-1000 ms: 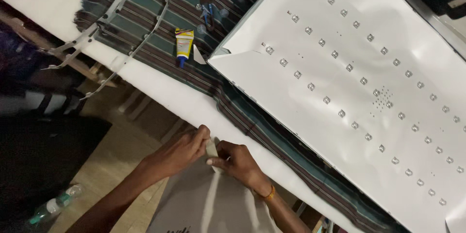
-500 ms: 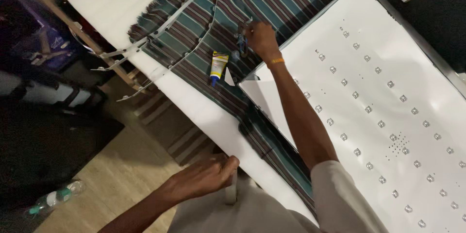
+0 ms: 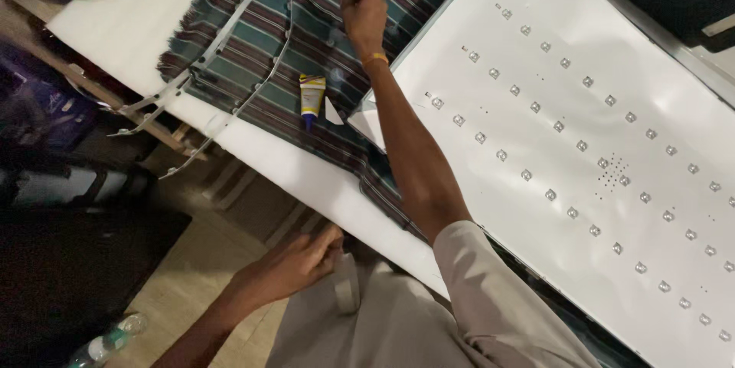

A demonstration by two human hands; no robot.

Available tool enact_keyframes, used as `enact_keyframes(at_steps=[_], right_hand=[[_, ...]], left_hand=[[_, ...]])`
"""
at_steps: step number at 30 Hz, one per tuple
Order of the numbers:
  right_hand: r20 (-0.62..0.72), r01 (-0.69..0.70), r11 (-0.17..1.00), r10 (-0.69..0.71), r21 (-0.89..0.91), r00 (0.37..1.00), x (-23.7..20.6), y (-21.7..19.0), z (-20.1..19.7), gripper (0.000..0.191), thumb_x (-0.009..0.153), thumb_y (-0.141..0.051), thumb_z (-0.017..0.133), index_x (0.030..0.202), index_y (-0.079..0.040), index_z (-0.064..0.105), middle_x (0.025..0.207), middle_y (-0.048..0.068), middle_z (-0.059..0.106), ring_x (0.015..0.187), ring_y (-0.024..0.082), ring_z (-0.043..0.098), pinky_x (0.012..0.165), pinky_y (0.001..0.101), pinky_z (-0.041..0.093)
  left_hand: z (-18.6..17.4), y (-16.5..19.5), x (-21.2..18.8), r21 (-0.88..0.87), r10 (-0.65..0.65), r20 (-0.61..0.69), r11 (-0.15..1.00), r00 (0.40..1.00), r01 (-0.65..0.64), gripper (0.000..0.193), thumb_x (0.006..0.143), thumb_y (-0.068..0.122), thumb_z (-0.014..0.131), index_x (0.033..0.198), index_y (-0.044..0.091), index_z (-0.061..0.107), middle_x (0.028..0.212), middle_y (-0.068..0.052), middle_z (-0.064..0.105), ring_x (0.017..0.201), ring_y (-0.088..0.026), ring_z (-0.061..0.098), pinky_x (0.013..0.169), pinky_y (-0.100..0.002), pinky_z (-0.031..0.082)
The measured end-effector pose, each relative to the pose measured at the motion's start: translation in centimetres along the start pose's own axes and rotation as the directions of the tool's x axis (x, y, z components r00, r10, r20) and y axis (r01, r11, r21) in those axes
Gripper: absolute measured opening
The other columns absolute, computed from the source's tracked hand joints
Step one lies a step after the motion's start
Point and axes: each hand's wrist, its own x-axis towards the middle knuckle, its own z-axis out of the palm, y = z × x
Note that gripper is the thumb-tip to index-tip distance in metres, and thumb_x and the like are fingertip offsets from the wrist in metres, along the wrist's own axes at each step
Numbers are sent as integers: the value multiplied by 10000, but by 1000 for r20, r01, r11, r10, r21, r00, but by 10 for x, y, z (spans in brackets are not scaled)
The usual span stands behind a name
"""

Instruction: The person repeatedly cuts small pieces of clear tape from a roll and applies them to the back surface of a white LED panel. They smooth each piece down with their fingers and continue the process across multiple locations on the panel.

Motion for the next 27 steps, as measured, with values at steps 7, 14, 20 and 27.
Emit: enact_keyframes(at_steps=[7,14,20,27], right_hand=[[215,-192,573,28,797,976,-93,-29,-165,257,1169,-263,588,1301,-47,545,940,102,645,776,200,729,750,350,621],[664,-660,748,526,-64,532,-278,-72,-296,485,1052,-377,439,1388,-104,656,799,74,704,580,115,474,520,313,432],[831,-383,924,214,-1,514,-351,-49,-350,507,991,-360,705,1361,-17,656,1015,117,802,768,124,703,652,318,580],[876,-387,885,385,-261,290,-364,-41,-377,457,880,-395,727,1193,-63,757,561,58,666,427,141,473,430,342,395]], left_hand=[[-2,-24,31,-179,281,18,945,960,-273,138,1035,206,566,1032,77,517,740,7,522,642,-79,473,581,-333,441],[-5,6,64,-144,320,248,946,915,-292,211,1045,253,575,950,80,499,584,1,455,535,-111,366,511,-361,346],[25,43,84,-131,310,390,951,867,-281,172,1015,256,576,982,91,541,553,19,573,464,-102,422,465,-361,345],[66,83,86,-54,313,448,944,837,-325,189,1007,255,582,990,69,552,517,-8,557,449,-119,416,447,-361,344]])
